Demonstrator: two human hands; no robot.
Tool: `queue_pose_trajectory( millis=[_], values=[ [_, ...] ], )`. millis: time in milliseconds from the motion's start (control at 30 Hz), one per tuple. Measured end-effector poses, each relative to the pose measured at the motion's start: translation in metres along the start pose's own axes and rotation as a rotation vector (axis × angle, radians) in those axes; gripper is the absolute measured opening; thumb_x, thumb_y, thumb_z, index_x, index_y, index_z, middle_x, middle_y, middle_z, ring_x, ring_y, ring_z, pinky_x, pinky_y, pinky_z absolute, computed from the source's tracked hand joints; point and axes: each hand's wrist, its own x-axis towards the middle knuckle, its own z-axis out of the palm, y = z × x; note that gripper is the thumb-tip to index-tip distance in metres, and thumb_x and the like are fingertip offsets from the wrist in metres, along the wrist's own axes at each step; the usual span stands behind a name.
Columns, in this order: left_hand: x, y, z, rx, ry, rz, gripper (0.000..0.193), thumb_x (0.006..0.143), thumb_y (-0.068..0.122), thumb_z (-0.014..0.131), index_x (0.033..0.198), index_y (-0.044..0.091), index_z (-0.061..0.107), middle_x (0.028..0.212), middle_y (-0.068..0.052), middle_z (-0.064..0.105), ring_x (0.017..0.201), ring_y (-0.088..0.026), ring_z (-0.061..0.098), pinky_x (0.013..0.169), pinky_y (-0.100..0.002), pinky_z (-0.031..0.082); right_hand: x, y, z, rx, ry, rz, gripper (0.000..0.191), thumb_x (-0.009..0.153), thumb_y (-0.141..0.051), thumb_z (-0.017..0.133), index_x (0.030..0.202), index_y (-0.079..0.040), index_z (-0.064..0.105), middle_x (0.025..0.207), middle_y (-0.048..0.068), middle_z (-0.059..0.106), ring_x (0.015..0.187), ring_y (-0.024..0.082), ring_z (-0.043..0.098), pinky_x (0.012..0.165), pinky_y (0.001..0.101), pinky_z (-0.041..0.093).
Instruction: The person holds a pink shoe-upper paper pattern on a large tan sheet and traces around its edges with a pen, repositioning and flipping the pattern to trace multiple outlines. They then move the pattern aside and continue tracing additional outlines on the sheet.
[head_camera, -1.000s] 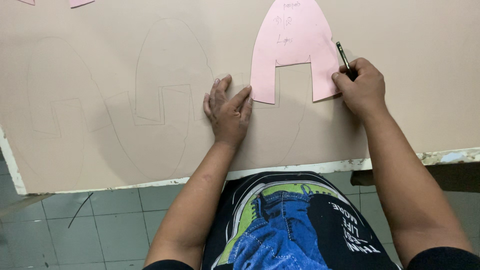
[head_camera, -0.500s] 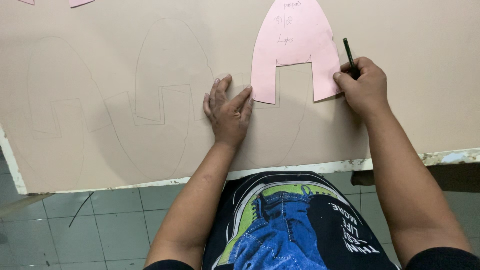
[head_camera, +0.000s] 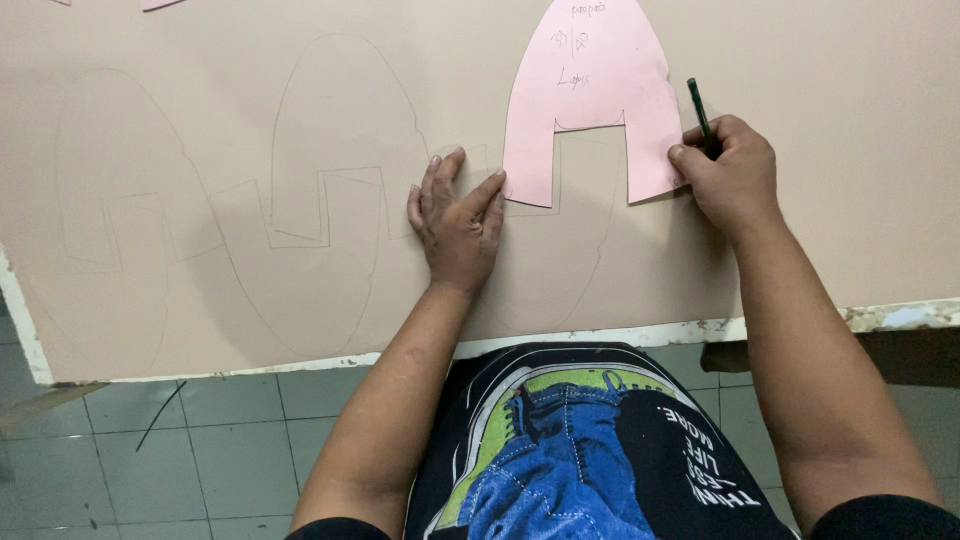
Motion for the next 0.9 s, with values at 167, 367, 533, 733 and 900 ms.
queue_pose_trajectory(
  millis=[167, 367, 533, 733, 900],
  values=[
    [0.0, 0.002, -0.004, -0.037, 0.01, -0.005, 0.023, 0.098, 0.035, 0.065, 0.116, 0.03, 0.077, 0.154, -0.008, 0.043, 0.152, -0.03, 0.025, 0.124, -0.055, 0.004, -0.001, -0.004, 0.001, -0.005, -0.006, 0.025, 0.021, 0.091, -0.021, 0.076, 0.101, -0.005, 0.069, 0.085, 0.006, 0.072, 0.071, 0.013, 0.068, 0.065, 0.0289, 0.055],
    [0.008, 0.013, -0.012, 0.075, -0.085, 0.048, 0.031, 0.093, 0.023, 0.063, 0.121, 0.03, 0.073, 0.153, -0.011, 0.038, 0.146, -0.037, 0.019, 0.117, -0.061, 0.003, -0.002, -0.003, 0.001, -0.036, -0.017, 0.009, 0.021, 0.092, -0.023, 0.076, 0.1, -0.005, 0.069, 0.084, 0.006, 0.072, 0.071, 0.013, 0.067, 0.066, 0.0291, 0.054],
    [0.016, 0.022, -0.009, 0.221, -0.104, 0.312, 0.039, 0.088, 0.007, 0.06, 0.125, 0.013, 0.07, 0.15, -0.009, 0.048, 0.139, -0.032, 0.037, 0.113, -0.053, 0.023, -0.001, 0.0, 0.004, -0.06, 0.008, -0.015, 0.022, 0.092, -0.024, 0.077, 0.099, -0.005, 0.07, 0.084, 0.007, 0.072, 0.071, 0.014, 0.067, 0.065, 0.0298, 0.054],
    [0.026, 0.049, 0.011, 0.311, -0.172, 0.453, 0.021, 0.091, 0.0, 0.057, 0.109, -0.008, 0.064, 0.134, -0.027, 0.056, 0.112, -0.033, 0.059, 0.095, -0.041, 0.049, -0.005, -0.005, 0.006, -0.024, -0.002, 0.005, 0.022, 0.093, -0.024, 0.076, 0.097, -0.004, 0.068, 0.082, 0.007, 0.071, 0.066, 0.014, 0.067, 0.06, 0.0307, 0.055],
    [0.031, 0.062, 0.021, 0.312, -0.177, 0.427, 0.027, 0.095, 0.0, 0.054, 0.118, -0.012, 0.061, 0.137, -0.03, 0.054, 0.106, -0.032, 0.06, 0.086, -0.039, 0.053, -0.008, -0.012, 0.006, -0.019, -0.02, 0.025, 0.021, 0.094, -0.022, 0.076, 0.095, -0.003, 0.067, 0.08, 0.008, 0.07, 0.062, 0.015, 0.066, 0.057, 0.0312, 0.055]
  ],
)
